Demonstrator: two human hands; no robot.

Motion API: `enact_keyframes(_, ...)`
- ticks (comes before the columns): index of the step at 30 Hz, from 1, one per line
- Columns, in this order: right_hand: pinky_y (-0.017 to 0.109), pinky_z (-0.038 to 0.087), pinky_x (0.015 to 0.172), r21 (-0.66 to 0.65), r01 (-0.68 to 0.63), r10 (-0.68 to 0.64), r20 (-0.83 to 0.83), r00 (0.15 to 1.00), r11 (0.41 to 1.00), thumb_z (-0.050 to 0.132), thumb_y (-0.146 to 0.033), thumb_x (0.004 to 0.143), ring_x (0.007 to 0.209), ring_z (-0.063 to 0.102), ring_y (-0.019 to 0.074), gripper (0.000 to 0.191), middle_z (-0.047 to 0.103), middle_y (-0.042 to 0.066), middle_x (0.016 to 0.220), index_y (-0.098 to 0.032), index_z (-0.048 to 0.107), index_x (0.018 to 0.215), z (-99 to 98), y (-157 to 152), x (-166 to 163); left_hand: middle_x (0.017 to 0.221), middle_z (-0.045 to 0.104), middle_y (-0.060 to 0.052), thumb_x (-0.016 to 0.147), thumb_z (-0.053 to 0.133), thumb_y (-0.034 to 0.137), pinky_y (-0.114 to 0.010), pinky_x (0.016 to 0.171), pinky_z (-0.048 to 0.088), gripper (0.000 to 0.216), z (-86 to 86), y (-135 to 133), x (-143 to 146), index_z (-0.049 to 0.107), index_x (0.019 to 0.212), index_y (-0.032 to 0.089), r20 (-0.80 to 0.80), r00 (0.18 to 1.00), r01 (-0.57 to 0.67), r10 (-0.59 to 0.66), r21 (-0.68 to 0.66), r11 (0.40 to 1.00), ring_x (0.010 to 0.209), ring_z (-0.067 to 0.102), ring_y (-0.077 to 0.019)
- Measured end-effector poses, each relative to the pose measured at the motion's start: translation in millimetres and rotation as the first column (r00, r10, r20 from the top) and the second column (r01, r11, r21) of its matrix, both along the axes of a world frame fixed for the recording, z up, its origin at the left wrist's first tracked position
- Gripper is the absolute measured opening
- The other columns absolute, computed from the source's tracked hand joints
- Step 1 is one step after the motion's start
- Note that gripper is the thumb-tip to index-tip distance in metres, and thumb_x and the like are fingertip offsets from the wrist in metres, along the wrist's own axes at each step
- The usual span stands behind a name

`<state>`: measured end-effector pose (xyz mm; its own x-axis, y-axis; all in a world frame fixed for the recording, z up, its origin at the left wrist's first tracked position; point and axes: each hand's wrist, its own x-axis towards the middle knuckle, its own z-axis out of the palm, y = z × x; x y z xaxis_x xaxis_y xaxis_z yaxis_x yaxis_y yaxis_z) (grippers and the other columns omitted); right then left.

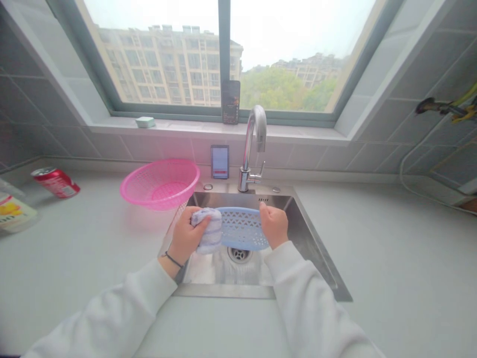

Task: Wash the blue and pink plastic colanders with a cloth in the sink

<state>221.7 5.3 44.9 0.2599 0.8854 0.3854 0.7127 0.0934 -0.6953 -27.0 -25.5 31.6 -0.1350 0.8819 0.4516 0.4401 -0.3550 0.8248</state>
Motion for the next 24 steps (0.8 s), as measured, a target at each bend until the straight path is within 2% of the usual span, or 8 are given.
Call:
enact_keyframes(7,0.029,0.016,0.051,-0.019,-0.017,0.017,0.006,1.000,1.000,0.034,-0.056,0.088,0.049,0.025,0.0102,0.051,0.022,-0.003,0.050,-0.023,0.021,0.051,-2.8,2,1,0.087,0.066,-0.002,0.085,0.062,0.041,-0.030,0.077,0.051,0.022,3.0,-3,-1,0.060,0.093,0.020,-0.009,1.000,0.015,-0.015,-0.019,1.000,0.082,0.062,-0.0173)
enact_keyframes(11,0.029,0.016,0.051,-0.031,-0.006,0.006,0.022,1.000,0.999,0.033,-0.056,0.089,0.049,0.028,0.0106,0.052,0.024,-0.003,0.049,-0.023,0.024,0.050,-2.9,1,2,0.086,0.066,-0.001,0.083,0.064,0.039,-0.030,0.075,0.051,0.022,4.7,-6,3,0.060,0.093,0.020,-0.009,0.997,0.073,-0.073,-0.030,0.997,0.080,0.062,-0.0167)
enact_keyframes(16,0.030,0.016,0.053,-0.016,0.024,-0.021,0.144,0.989,1.000,0.031,-0.054,0.090,0.052,0.029,0.0118,0.053,0.034,0.000,0.049,-0.021,0.030,0.049,2.8,-2,-20,0.089,0.068,-0.002,0.082,0.067,0.039,-0.030,0.077,0.051,0.022,2.8,-13,15,0.061,0.093,0.021,0.015,0.987,0.160,-0.160,0.002,0.987,0.081,0.064,-0.0170)
enact_keyframes(19,0.030,0.016,0.053,-0.008,-0.012,0.013,0.131,0.991,1.000,0.031,-0.055,0.090,0.052,0.031,0.0119,0.053,0.034,0.000,0.049,-0.021,0.029,0.049,5.4,-3,-28,0.091,0.069,-0.003,0.083,0.066,0.040,-0.031,0.079,0.051,0.023,3.4,-11,11,0.061,0.095,0.020,-0.003,0.995,0.099,-0.099,0.033,0.995,0.084,0.064,-0.0180)
enact_keyframes(24,0.029,0.018,0.052,0.017,0.080,-0.078,-0.079,0.994,0.997,0.034,-0.056,0.088,0.050,0.027,0.0110,0.051,0.024,-0.003,0.049,-0.023,0.023,0.051,4.8,-1,-7,0.085,0.066,-0.002,0.085,0.063,0.040,-0.031,0.076,0.051,0.022,4.4,4,-7,0.059,0.093,0.020,-0.025,0.997,-0.066,0.067,0.018,0.998,0.081,0.063,-0.0177)
